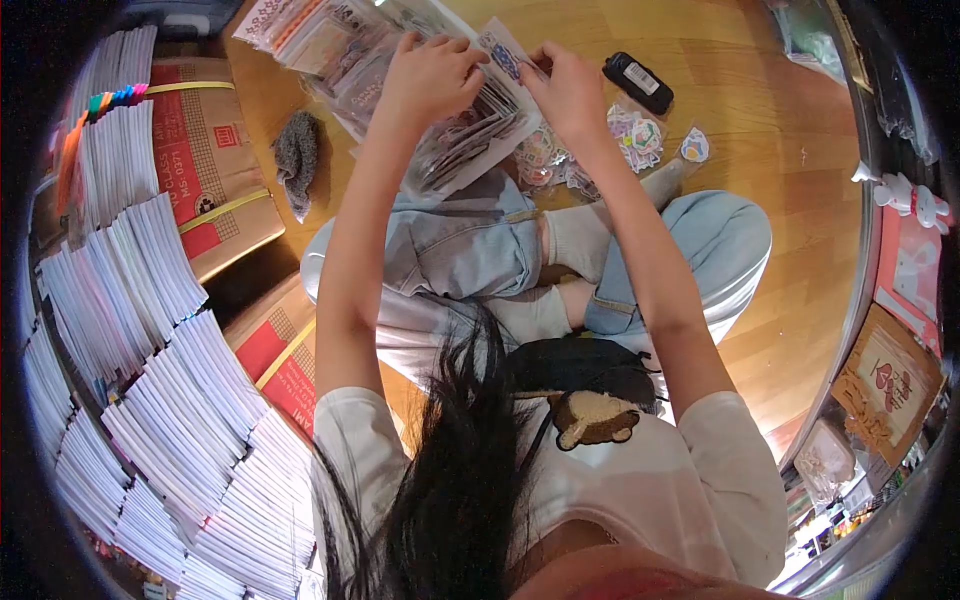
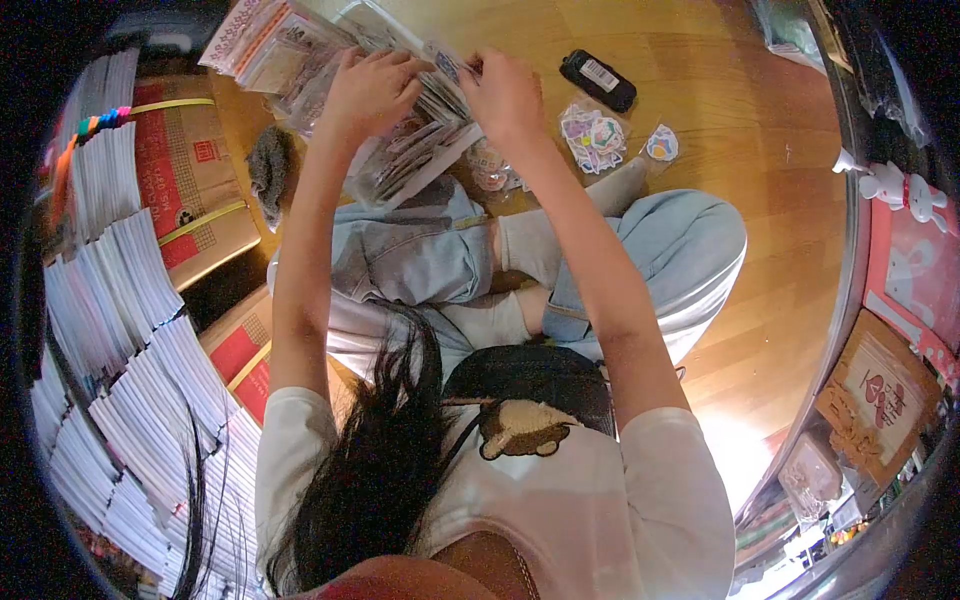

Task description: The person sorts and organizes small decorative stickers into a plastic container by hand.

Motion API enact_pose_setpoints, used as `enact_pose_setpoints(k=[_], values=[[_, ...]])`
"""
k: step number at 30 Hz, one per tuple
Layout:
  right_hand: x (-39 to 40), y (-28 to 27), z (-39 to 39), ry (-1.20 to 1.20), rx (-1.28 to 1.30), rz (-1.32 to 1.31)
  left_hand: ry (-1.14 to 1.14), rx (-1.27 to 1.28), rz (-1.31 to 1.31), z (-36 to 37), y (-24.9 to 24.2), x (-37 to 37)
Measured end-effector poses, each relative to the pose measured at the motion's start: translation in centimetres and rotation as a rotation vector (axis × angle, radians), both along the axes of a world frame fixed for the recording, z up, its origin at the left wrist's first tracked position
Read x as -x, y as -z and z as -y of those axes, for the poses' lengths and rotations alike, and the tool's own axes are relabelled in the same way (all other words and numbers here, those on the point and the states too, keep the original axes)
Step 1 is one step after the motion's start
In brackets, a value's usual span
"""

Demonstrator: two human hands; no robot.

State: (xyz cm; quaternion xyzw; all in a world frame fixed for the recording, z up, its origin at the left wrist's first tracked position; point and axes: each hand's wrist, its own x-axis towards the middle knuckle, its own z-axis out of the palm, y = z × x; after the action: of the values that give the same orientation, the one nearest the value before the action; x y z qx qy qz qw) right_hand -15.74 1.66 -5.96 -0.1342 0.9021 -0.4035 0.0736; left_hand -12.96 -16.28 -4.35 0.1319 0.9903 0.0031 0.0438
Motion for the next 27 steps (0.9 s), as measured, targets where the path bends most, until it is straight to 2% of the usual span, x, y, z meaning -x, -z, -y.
enact_pose_setpoints(k=[3,6,9,14,17,21,24,26,27], values=[[-0.1,0.2,-0.3,0.004,-0.010,-0.009,0.032,0.036,-0.156,-0.4,0.9,-0.2],[-0.2,0.4,-0.4,0.009,-0.017,-0.045,0.020,0.114,0.060,-0.6,-0.5,-0.1],[-0.2,0.5,-0.2,-0.001,-0.032,-0.048,0.077,-0.010,-0.062,0.1,0.3,-0.2],[-0.6,-0.2,0.5,-0.002,-0.083,-0.037,0.045,0.044,0.071,0.0,-0.5,0.0],[-0.9,0.5,1.8,0.007,-0.193,-0.103,0.040,0.037,0.047,0.2,-0.2,-0.1],[-0.7,2.2,2.9,-0.009,-0.208,-0.245,0.046,0.020,0.007,0.6,0.3,-0.4],[0.0,3.9,3.2,0.012,-0.271,-0.328,0.022,0.000,0.057,0.4,-0.2,-0.4],[0.4,5.4,3.7,0.113,-0.367,-0.392,0.038,-0.037,-0.074,0.8,1.2,-0.4],[0.4,5.4,3.6,0.101,-0.358,-0.306,0.046,-0.056,-0.141,0.7,1.1,-0.4]])
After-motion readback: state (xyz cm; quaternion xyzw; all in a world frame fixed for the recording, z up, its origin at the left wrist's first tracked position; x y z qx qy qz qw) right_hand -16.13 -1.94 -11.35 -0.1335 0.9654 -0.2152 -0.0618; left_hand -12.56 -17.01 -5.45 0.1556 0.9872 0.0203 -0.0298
